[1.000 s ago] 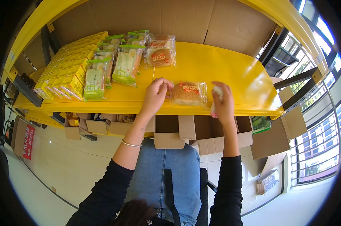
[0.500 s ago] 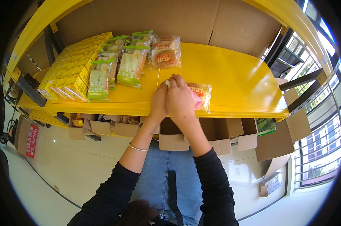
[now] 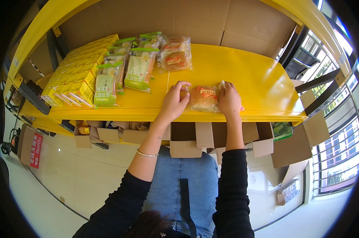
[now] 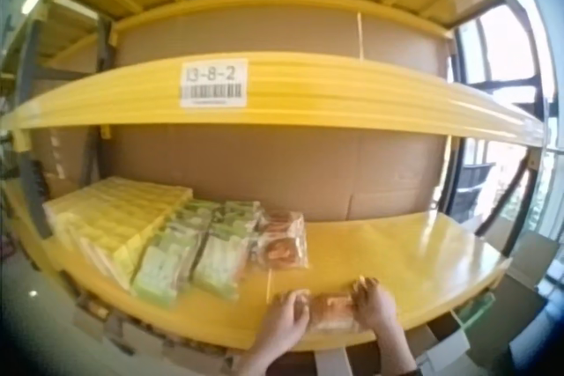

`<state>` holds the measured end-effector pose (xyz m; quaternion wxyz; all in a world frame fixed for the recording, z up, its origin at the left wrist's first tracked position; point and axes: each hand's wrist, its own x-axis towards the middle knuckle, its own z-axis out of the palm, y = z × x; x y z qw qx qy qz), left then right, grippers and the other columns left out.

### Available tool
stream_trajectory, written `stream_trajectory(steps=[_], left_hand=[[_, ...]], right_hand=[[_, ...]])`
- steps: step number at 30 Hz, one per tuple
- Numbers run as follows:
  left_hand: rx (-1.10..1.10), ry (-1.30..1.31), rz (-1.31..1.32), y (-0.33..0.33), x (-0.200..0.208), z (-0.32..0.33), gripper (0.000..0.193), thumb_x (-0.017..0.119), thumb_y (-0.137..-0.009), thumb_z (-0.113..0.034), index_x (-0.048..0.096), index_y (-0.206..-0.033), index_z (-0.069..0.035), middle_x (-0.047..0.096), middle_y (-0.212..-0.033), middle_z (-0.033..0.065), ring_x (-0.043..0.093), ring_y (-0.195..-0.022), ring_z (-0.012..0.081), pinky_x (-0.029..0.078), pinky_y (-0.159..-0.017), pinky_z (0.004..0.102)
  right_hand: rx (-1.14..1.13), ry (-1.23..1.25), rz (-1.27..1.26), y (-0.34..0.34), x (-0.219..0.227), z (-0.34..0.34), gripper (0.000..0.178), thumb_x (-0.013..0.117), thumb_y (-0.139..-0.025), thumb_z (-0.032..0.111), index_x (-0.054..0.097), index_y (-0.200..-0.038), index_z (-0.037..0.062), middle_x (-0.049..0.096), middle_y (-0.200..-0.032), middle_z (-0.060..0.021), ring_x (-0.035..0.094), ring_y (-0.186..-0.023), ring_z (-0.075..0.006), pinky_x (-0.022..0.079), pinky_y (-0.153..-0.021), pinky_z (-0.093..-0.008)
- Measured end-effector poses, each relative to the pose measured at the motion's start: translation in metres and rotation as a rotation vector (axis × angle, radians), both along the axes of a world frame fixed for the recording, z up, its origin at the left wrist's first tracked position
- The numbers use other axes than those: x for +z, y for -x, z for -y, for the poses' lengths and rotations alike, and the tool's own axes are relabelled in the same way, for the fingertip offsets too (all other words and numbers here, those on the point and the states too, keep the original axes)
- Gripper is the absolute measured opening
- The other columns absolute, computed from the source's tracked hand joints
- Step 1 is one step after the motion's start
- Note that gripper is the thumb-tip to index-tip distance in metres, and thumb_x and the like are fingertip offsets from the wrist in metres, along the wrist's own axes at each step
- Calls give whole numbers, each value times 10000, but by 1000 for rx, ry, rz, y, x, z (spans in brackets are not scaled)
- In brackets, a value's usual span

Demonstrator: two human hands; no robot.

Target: The person arranges packaged food items on a yellow shelf. They pick up individual packages from a lower area, place them on the shelf, and use a small white tool to press or smooth the packaging before stacking them in neat rows.

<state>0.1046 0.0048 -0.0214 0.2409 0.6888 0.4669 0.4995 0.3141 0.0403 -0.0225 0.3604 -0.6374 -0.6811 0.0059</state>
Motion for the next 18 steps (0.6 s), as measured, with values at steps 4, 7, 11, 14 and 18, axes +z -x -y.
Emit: stream_trajectory(steps=[4,7,11,14,18], left_hand=[[-25,-8,2,2,-1,1,306,583,-834,-99,499,-1127,-114,542,-920,124,574,-710,282,473,-654,388],[-14,-66,-35,-1,-4,0,303,584,-828,-94,509,-1121,-106,551,-931,129,582,-725,280,474,-657,384],[-45,-42,-17,2,-6,0,277,588,-829,-65,549,-1102,-83,562,-952,101,562,-666,198,472,-631,310],[-16,-2,-38,3,-2,3,273,594,-826,-55,567,-1097,-76,567,-960,87,542,-609,157,469,-605,276],[21,-43,-75,2,-2,2,313,604,-813,-65,559,-1123,-79,575,-972,93,541,-604,159,470,-603,275]], right_hand=[[24,-113,70,-5,7,17,254,524,-857,94,602,-1088,21,590,-1091,-181,577,-970,-365,467,-843,-410],[13,-233,-121,1,26,23,244,557,-829,76,611,-1060,23,601,-1080,-147,582,-961,-356,476,-834,-401],[231,-340,-96,49,63,43,217,575,-817,78,626,-1026,51,614,-1057,-126,590,-952,-349,485,-816,-399],[294,-168,196,77,44,46,221,582,-810,129,635,-1020,87,629,-1002,-124,591,-912,-351,480,-796,-416],[238,-95,-58,63,35,32,230,546,-832,131,642,-1039,98,631,-973,-141,601,-905,-340,466,-810,-447]])
